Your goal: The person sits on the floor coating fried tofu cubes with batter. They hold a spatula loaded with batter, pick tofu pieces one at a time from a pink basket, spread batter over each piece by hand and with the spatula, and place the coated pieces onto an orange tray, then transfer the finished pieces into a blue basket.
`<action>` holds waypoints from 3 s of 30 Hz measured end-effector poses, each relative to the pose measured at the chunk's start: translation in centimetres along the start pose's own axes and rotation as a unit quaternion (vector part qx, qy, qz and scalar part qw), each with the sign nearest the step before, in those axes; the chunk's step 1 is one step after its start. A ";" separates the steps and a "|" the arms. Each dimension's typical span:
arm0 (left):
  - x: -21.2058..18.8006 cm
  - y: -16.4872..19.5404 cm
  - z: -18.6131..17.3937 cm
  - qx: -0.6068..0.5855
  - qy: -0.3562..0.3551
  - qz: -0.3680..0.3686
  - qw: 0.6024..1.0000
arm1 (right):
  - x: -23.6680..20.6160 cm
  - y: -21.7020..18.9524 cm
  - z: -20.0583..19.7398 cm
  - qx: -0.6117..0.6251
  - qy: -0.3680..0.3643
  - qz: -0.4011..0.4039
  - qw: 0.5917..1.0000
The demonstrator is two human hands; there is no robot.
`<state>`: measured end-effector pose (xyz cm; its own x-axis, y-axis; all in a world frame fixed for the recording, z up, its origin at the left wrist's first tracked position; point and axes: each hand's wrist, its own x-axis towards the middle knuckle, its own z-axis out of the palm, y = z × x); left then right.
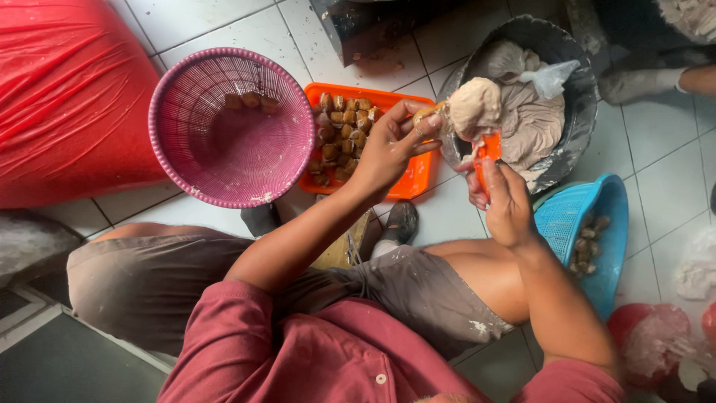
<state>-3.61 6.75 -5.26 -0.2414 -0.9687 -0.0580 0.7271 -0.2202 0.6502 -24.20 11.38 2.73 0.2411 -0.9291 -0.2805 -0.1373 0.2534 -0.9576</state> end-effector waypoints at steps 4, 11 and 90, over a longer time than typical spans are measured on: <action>-1.0 1.1 1.0 -0.001 -0.008 0.051 0.999 | 0.3 -0.8 0.8 -0.209 0.023 -0.091 0.973; -1.5 3.1 1.6 -0.076 -0.057 0.022 0.995 | 0.4 -2.3 0.2 -0.437 0.128 -0.220 0.863; -1.2 0.3 3.2 0.260 -0.051 0.047 0.963 | 0.6 -0.5 0.2 -0.097 0.089 -0.088 0.987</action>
<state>-5.21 8.20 -2.57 -0.2723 -0.9592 0.0765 0.3342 -0.0197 0.9423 -23.80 10.77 3.02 0.1069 -0.9912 -0.0783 -0.2944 0.0437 -0.9547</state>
